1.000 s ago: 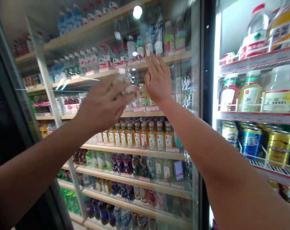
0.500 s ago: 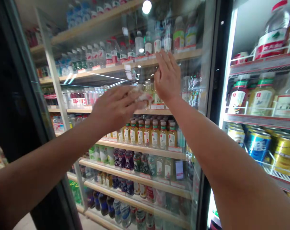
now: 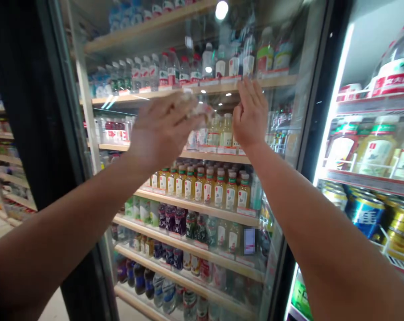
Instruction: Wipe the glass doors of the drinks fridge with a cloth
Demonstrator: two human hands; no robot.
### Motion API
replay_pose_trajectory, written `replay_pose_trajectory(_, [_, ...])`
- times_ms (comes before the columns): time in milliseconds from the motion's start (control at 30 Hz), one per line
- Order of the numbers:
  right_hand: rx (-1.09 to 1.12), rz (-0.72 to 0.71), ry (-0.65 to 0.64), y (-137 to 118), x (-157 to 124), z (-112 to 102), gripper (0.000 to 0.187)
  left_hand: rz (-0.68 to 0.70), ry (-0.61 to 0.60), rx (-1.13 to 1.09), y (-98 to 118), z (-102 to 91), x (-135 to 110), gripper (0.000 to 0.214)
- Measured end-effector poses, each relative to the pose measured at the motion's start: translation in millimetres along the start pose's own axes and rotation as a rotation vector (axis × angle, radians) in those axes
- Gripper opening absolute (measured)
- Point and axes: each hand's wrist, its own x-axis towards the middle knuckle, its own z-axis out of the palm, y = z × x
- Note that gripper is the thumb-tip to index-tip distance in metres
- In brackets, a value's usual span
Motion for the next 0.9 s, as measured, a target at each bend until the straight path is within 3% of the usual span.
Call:
replay_pose_trajectory(67, [0.005, 0.01, 0.0, 2.2, 0.1, 0.7, 0.059, -0.166, 0.034, 0.035, -12.4, -5.2, 3.5, 0.039])
replay_pose_trajectory(100, [0.0, 0.011, -0.003, 3.3, 0.3, 0.9, 0.059, -0.177, 0.025, 0.032, -13.8, -6.0, 2.9, 0.039])
replay_pose_trajectory(233, [-0.039, -0.033, 0.006, 8.4, 1.2, 0.9, 0.061, 0.086, -0.079, -0.07, 1.7, -3.2, -5.7, 0.04])
replay_pose_trajectory(300, [-0.05, -0.062, 0.035, 11.7, 1.5, 1.2, 0.061, 0.124, -0.103, -0.065, 4.7, -5.7, -6.2, 0.038])
replay_pose_trajectory(500, [-0.099, -0.087, 0.002, 19.7, 1.2, -0.7, 0.057, -0.206, 0.001, 0.022, -23.4, -25.1, 6.7, 0.04])
replay_pose_trajectory(633, [-0.15, -0.104, -0.003, 23.3, 1.8, -1.9, 0.059, -0.238, -0.046, -0.092, -23.9, -22.6, 10.0, 0.039])
replay_pose_trajectory(900, [-0.103, -0.178, 0.075, 26.4, 4.2, 2.5, 0.06, -0.225, -0.015, -0.127, -20.5, -19.3, 8.1, 0.043])
